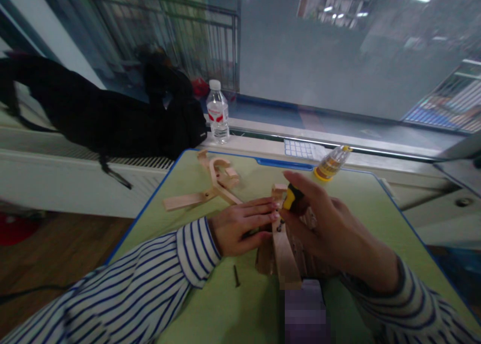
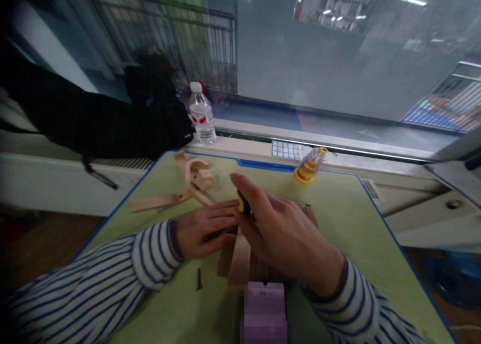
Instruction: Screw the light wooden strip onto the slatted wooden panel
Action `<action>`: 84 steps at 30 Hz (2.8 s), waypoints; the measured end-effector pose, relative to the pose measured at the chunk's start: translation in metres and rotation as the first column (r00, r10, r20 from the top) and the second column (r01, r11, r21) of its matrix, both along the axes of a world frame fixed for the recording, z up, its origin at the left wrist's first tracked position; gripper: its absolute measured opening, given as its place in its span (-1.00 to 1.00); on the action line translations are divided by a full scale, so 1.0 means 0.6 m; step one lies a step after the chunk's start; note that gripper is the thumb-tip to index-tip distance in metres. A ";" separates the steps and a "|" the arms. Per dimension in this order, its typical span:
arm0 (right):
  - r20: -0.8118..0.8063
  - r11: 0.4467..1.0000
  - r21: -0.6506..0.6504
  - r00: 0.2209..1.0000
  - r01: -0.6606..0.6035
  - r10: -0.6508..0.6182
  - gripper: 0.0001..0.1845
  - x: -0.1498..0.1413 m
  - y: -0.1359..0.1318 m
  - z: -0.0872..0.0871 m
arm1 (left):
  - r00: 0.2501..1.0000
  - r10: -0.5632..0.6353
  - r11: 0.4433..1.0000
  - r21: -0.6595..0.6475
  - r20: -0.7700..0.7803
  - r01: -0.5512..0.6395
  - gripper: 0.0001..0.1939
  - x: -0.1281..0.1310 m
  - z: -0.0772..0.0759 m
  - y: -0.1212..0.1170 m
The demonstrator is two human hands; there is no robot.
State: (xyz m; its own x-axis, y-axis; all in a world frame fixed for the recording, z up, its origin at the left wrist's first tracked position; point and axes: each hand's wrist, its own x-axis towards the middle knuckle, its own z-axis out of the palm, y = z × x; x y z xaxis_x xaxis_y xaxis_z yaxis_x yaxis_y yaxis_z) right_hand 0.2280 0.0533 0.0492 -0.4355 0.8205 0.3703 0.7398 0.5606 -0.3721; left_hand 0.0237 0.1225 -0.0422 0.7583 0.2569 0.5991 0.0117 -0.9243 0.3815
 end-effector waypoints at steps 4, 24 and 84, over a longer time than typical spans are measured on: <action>0.005 1.000 0.011 1.000 0.024 -0.024 -0.35 0.001 0.001 -0.002 | 1.000 -0.007 1.000 -0.009 -0.012 0.007 -0.65 0.000 0.003 0.000; 0.011 1.000 0.007 1.000 0.023 -0.023 -0.40 0.004 0.000 0.003 | 0.999 -0.009 1.000 0.017 0.044 0.008 -0.60 0.000 -0.004 0.003; 0.007 0.999 -0.006 0.999 0.054 -0.054 -0.39 -0.003 -0.003 -0.005 | 0.999 0.002 1.000 0.007 0.033 -0.002 -0.61 -0.001 -0.003 0.001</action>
